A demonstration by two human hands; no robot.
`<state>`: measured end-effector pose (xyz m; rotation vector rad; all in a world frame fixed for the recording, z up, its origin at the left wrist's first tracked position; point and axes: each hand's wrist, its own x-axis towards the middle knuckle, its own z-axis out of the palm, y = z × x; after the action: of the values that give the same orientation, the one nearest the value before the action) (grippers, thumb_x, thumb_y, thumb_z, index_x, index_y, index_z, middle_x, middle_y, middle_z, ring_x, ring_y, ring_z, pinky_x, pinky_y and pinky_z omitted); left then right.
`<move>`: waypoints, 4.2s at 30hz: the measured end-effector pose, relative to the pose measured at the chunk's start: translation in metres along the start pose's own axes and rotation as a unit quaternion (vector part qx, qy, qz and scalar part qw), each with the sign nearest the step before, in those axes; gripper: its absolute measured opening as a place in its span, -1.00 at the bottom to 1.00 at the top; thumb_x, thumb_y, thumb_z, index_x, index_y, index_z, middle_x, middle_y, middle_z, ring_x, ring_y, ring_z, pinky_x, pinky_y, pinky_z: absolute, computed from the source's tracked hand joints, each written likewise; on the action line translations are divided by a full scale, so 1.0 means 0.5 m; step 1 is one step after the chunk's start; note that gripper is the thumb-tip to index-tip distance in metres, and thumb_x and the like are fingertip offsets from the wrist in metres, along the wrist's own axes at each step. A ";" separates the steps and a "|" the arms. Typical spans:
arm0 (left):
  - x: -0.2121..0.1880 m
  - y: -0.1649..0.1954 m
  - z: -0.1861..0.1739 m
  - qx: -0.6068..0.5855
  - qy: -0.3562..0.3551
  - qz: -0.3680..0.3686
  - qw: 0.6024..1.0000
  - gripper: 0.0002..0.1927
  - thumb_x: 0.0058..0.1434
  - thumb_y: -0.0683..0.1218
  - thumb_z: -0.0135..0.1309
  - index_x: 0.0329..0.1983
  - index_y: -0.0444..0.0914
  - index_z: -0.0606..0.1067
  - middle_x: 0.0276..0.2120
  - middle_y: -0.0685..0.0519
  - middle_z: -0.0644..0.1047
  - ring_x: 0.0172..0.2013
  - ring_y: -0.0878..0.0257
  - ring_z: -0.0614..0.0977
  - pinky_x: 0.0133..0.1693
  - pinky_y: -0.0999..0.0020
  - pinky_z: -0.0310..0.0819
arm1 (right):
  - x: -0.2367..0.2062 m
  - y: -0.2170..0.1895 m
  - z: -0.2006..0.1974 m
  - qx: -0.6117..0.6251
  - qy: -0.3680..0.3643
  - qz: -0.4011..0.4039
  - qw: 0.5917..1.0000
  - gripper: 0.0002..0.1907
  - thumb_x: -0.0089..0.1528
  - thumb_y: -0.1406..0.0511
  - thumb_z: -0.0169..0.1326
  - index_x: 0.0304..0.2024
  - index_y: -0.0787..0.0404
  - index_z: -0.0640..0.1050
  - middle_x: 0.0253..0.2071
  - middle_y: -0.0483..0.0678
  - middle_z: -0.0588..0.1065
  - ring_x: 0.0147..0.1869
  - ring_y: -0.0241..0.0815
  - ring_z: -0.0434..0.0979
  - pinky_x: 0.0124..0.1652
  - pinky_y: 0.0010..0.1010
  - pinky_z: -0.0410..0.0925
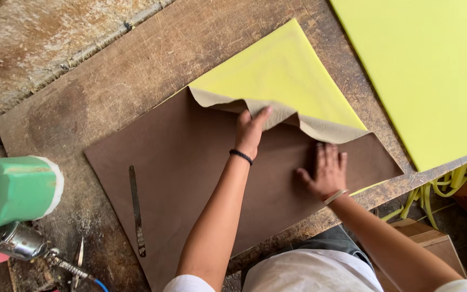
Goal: The person lays a brown fabric sheet over a yellow foam sheet on the workbench, aligns it, and trims the fabric edge with a long knife. They then lift the fabric, spray adhesive onto the foam with a spray gun, press the fabric back down over the foam, smooth it by hand, and carry the covered foam sheet to a stack of finished pieces.
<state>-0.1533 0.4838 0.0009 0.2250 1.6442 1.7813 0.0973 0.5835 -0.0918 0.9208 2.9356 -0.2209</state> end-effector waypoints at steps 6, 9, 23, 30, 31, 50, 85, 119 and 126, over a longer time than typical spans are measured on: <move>0.151 0.110 0.093 -0.011 -0.028 0.037 0.999 -0.66 0.25 0.04 0.22 -0.10 -0.32 0.59 -0.21 0.09 0.64 -0.19 0.36 0.60 -0.13 0.38 0.46 | 0.096 -0.204 -0.067 0.053 -0.132 -0.179 0.973 -0.14 0.26 -0.27 -0.24 0.51 -0.13 0.06 0.58 0.00 -0.10 0.63 0.04 -0.25 0.44 0.15 -0.33; 0.200 0.104 0.098 -0.007 -0.022 0.005 1.000 -0.66 0.26 0.02 0.21 -0.09 -0.34 0.59 -0.20 0.06 0.64 -0.20 0.33 0.61 -0.15 0.35 0.48 | 0.231 -0.165 -0.103 0.037 -0.122 -0.173 0.977 -0.13 0.25 -0.31 -0.27 0.51 -0.17 0.05 0.58 0.01 -0.09 0.62 0.02 -0.23 0.43 0.13 -0.32; 0.257 -0.040 0.130 0.085 0.075 -0.141 0.984 -0.63 0.29 0.02 0.21 -0.11 -0.42 0.56 -0.25 -0.11 0.62 -0.26 0.11 0.59 -0.19 0.17 0.49 | 0.396 -0.100 -0.090 0.001 -0.143 -0.293 0.945 -0.20 0.17 -0.13 -0.07 0.41 -0.03 0.23 0.48 -0.03 0.15 0.62 0.08 -0.11 0.45 0.18 -0.29; 0.191 -0.074 -0.049 0.559 0.035 0.171 0.810 -0.41 0.35 0.26 0.05 0.34 -0.09 0.38 0.39 -0.13 0.32 0.39 -0.07 0.31 0.35 -0.07 0.11 | 0.600 -0.134 -0.116 0.027 -0.100 -0.228 0.968 -0.26 0.25 -0.15 -0.12 0.44 -0.13 0.24 0.48 0.03 0.26 0.57 0.09 0.14 0.47 -0.01 -0.07; 0.184 -0.066 -0.104 0.659 0.025 0.154 0.736 -0.31 0.32 0.35 0.02 0.44 0.02 0.30 0.48 -0.15 0.15 0.45 -0.10 0.15 0.37 -0.22 -0.11 | 0.623 -0.126 -0.125 0.059 -0.049 -0.228 0.971 -0.14 0.23 -0.26 -0.15 0.50 -0.16 0.14 0.48 0.14 0.19 0.54 0.17 0.07 0.41 0.01 -0.11; 0.362 -0.002 -0.259 0.700 0.098 0.035 0.706 -0.24 0.30 0.43 -0.20 0.54 0.25 0.02 0.55 -0.01 -0.10 0.51 -0.04 -0.09 0.39 -0.22 -0.43 | 0.673 -0.298 -0.178 -0.223 -0.289 -0.286 0.886 -0.15 0.41 -0.16 -0.38 0.58 0.09 -0.20 0.60 0.13 -0.18 0.65 0.10 -0.26 0.47 0.07 -0.26; 0.290 -0.061 -0.226 0.716 0.127 0.074 0.682 -0.30 0.44 0.26 -0.25 0.61 0.07 0.00 0.57 -0.13 -0.13 0.53 -0.15 -0.13 0.40 -0.34 -0.38 | 0.044 0.160 -0.089 0.049 0.004 0.162 0.986 0.11 0.26 -0.31 -0.27 0.51 0.40 -0.02 0.57 0.24 -0.07 0.66 0.13 -0.21 0.48 -0.03 -0.28; -0.598 -0.336 -0.134 0.423 0.352 0.055 0.833 -0.49 0.23 -0.07 0.14 0.27 -0.19 0.43 0.10 -0.05 0.57 0.11 0.02 0.58 0.14 0.12 0.45 | -0.019 0.195 -0.062 0.157 -0.051 0.072 0.984 0.12 0.13 -0.25 -0.05 0.48 0.33 0.02 0.56 0.23 -0.09 0.62 0.18 -0.15 0.43 0.08 -0.25; -0.598 -0.259 -0.413 0.405 0.467 -0.035 0.785 -0.50 0.25 -0.07 0.13 0.26 -0.20 0.40 0.24 -0.11 0.45 0.24 -0.08 0.44 0.22 0.06 0.34 | -0.035 -0.065 -0.127 0.682 -0.290 0.217 0.635 -0.09 0.18 -0.17 -0.05 0.45 0.16 0.27 0.33 0.11 0.45 0.33 0.05 0.46 0.31 -0.03 0.12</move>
<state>0.0018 0.1362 -0.0614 -0.4309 3.0231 0.9981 0.0924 0.5567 -0.0234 1.1622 1.4215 -2.2827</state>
